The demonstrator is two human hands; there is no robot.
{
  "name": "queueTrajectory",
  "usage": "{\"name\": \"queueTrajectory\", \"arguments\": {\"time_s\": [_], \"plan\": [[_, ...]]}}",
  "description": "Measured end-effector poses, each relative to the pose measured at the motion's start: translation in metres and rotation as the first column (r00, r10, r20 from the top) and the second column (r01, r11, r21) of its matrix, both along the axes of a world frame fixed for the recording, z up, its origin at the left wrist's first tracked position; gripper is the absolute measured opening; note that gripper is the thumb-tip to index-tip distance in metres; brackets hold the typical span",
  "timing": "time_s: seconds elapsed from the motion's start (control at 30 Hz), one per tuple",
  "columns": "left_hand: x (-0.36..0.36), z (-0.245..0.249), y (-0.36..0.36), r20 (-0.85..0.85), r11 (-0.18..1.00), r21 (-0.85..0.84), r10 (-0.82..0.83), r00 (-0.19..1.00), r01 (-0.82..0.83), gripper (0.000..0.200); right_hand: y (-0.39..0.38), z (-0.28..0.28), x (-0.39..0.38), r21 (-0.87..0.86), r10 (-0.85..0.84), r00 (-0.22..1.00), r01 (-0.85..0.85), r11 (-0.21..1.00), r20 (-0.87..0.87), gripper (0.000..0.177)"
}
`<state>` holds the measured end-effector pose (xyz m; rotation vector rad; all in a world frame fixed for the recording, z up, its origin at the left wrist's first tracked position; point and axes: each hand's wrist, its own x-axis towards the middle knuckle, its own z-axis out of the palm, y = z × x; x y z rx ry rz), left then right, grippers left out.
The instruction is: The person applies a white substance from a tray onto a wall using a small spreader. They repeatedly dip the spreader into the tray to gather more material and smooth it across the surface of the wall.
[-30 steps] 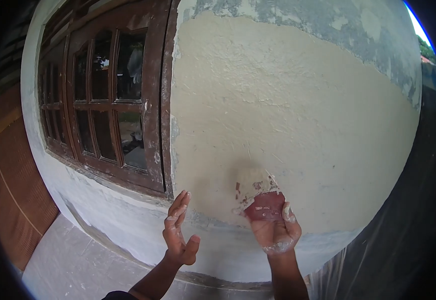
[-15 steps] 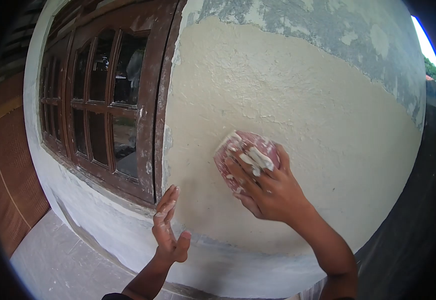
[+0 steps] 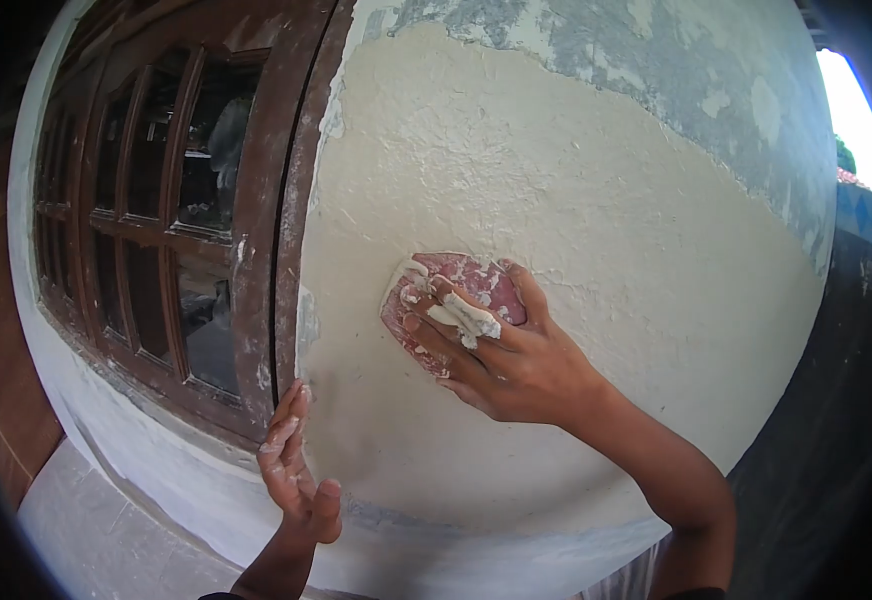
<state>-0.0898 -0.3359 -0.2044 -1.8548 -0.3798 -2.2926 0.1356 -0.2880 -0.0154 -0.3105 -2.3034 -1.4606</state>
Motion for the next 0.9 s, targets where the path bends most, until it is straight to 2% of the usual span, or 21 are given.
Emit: {"name": "queueTrajectory", "arguments": {"time_s": [0.13, 0.2, 0.3, 0.37, 0.5, 0.6, 0.67, 0.7, 0.8, 0.9], "plan": [[-0.007, 0.003, -0.003, -0.018, 0.995, -0.104, -0.001, 1.000, -0.001, 0.065, -0.002, -0.002, 0.009, -0.007, -0.056, 0.998, 0.057, 0.998, 0.011, 0.068], [-0.008, 0.000, 0.001, -0.009, 0.999, -0.046, 0.010, 1.000, -0.011, 0.063, -0.007, -0.006, 0.019, 0.010, -0.076, 0.997, 0.076, 0.997, 0.018, 0.067], [-0.010, -0.001, 0.000, -0.005, 0.999, -0.054, 0.007, 1.000, -0.007, 0.061, -0.013, -0.003, 0.024, -0.016, -0.095, 0.995, 0.095, 0.995, -0.025, 0.063], [-0.009, 0.002, 0.002, 0.003, 0.999, -0.054, 0.001, 1.000, 0.000, 0.061, -0.013, -0.002, 0.012, -0.034, -0.046, 0.999, 0.045, 0.998, -0.016, 0.061], [-0.007, 0.002, 0.000, 0.028, 0.999, -0.046, -0.002, 1.000, 0.004, 0.062, -0.001, -0.007, 0.009, -0.067, -0.044, 0.999, 0.043, 0.997, -0.016, 0.062], [-0.014, -0.002, -0.003, 0.025, 0.999, -0.045, 0.010, 1.000, -0.008, 0.062, -0.006, -0.014, 0.029, -0.002, -0.080, 0.996, 0.080, 0.997, -0.042, 0.064], [-0.014, -0.002, -0.002, 0.038, 0.999, -0.040, 0.005, 0.999, -0.003, 0.061, -0.014, -0.013, 0.030, -0.059, -0.128, 0.990, 0.124, 0.991, -0.065, 0.064], [-0.014, -0.001, -0.002, 0.041, 0.999, -0.049, 0.003, 0.999, -0.001, 0.061, -0.014, -0.009, 0.021, -0.032, -0.059, 0.997, 0.057, 0.998, -0.059, 0.065], [-0.009, 0.001, 0.002, 0.027, 1.000, -0.028, 0.009, 1.000, -0.009, 0.061, -0.009, -0.005, -0.001, -0.089, -0.057, 0.996, 0.051, 0.995, -0.069, 0.066], [-0.010, 0.002, -0.002, 0.013, 0.999, -0.022, 0.031, 0.999, -0.031, 0.061, -0.009, -0.019, 0.019, -0.069, -0.096, 0.989, 0.089, 0.994, -0.113, 0.065]]}}
